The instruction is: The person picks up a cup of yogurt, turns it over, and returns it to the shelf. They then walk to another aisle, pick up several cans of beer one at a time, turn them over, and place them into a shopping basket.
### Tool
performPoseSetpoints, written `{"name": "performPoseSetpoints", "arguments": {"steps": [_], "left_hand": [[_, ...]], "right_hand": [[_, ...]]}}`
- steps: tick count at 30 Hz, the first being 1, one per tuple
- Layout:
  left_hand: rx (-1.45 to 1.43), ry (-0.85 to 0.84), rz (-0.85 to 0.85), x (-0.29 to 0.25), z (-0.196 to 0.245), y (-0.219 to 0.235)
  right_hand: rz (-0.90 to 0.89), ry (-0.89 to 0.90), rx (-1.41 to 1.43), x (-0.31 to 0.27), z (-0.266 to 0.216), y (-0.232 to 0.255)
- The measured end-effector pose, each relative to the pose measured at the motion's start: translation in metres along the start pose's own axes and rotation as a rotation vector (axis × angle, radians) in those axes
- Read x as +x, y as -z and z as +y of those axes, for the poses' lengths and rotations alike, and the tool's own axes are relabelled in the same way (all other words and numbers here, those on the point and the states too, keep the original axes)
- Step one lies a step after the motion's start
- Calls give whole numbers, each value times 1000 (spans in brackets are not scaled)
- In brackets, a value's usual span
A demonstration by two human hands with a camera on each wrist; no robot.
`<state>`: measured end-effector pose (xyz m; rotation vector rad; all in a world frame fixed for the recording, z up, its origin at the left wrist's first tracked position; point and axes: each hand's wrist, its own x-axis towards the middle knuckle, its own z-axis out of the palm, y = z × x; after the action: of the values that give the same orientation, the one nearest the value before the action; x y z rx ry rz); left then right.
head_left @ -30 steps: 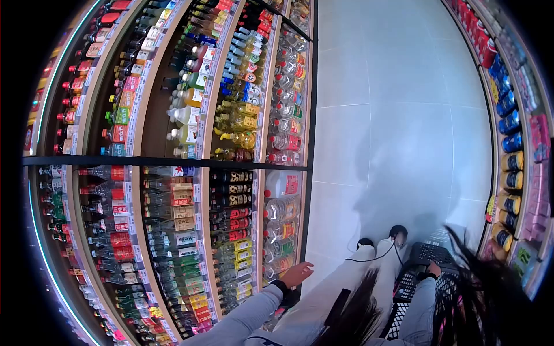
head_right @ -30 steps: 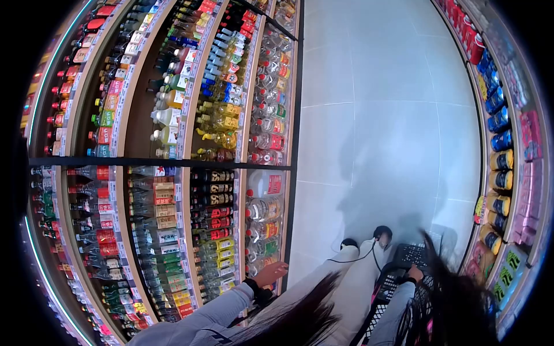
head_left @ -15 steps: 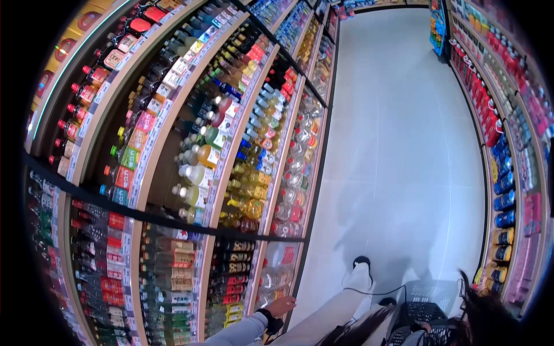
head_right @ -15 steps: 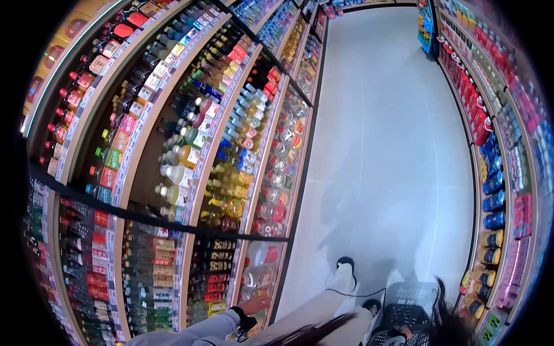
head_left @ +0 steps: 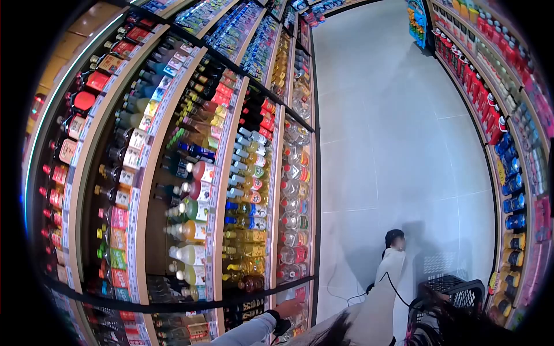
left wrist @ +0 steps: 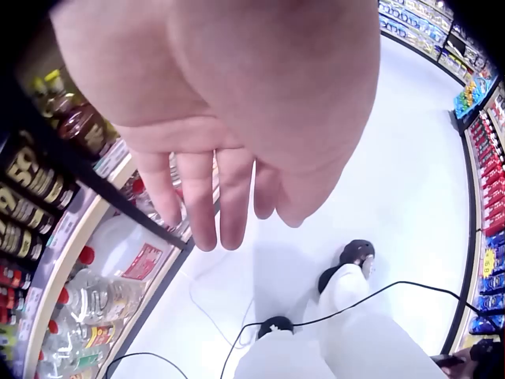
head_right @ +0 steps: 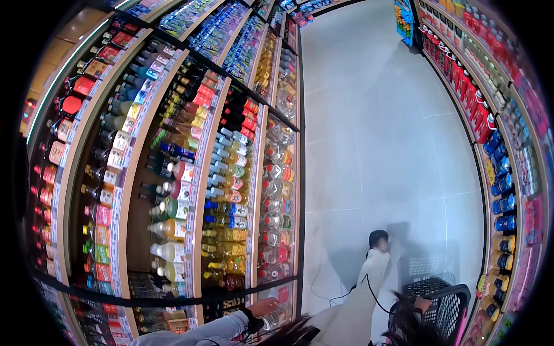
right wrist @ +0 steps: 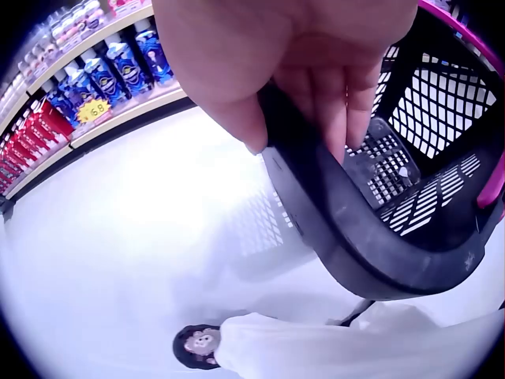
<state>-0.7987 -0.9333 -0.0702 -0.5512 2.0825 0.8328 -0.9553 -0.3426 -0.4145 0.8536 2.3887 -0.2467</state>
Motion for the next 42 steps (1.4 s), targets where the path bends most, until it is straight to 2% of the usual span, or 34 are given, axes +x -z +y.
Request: {"name": "performPoseSetpoints", "arguments": {"steps": [1, 2, 3, 5, 6, 9, 11, 12, 15, 16, 19, 20, 23, 24, 27, 28, 29, 31, 33, 34, 36, 39, 41, 42], "left_hand": [[142, -25, 79, 12, 21, 18], [-35, -120, 93, 27, 36, 39], [76, -96, 131, 42, 57, 58], [94, -211, 200, 81, 52, 82], [-14, -20, 28, 89, 87, 109], [21, -192, 86, 123, 119, 154], [-72, -125, 120, 136, 127, 175], [-116, -93, 135, 142, 130, 186], [-213, 34, 93, 156, 144, 230], [-240, 80, 63, 161, 146, 246], [-288, 50, 81, 201, 104, 273], [-294, 20, 77, 213, 91, 285], [-197, 32, 176, 251, 86, 334], [-193, 53, 171, 257, 98, 359], [-257, 76, 113, 285, 105, 420], [-199, 85, 175, 286, 121, 447], [-232, 69, 209, 292, 118, 460], [-292, 37, 275, 305, 107, 485], [-250, 28, 257, 319, 99, 503], [-397, 48, 222, 341, 56, 485], [-537, 36, 197, 371, 1, 466], [-420, 19, 195, 380, 19, 495], [-215, 84, 191, 381, 96, 557], [-243, 111, 178, 390, 106, 569]], "right_hand": [[8, 5, -10, 9, -15, 6], [16, 13, -16, 20, -34, 12], [24, 18, -19, 30, -52, 17], [43, 34, -36, 50, -88, 29], [42, 46, -53, 60, -107, 38], [-87, 132, -151, 93, -174, 74], [-196, 194, -220, 110, -223, 93], [-211, 73, 33, 118, -244, 98], [-93, -186, 413, 110, -330, 141], [-65, -190, 502, 116, -356, 144], [-75, -181, 469, 112, -444, 183], [-70, -110, 485, 124, -462, 175], [-34, 18, 425, 108, -546, 202], [-50, 117, 494, 125, -557, 179], [-232, 305, 678, 99, -615, 185], [-229, 324, 587, 86, -633, 184], [-223, 340, 499, 71, -651, 182], [-282, 301, 100, 28, -695, 204], [-129, 401, -80, 19, -719, 191], [-48, 447, -170, 12, -735, 188], [3, 485, -244, 16, -772, 188], [-120, 462, -233, 31, -838, 206], [-166, 466, -227, 45, -879, 223], [-181, 466, -222, 52, -898, 231]]}}
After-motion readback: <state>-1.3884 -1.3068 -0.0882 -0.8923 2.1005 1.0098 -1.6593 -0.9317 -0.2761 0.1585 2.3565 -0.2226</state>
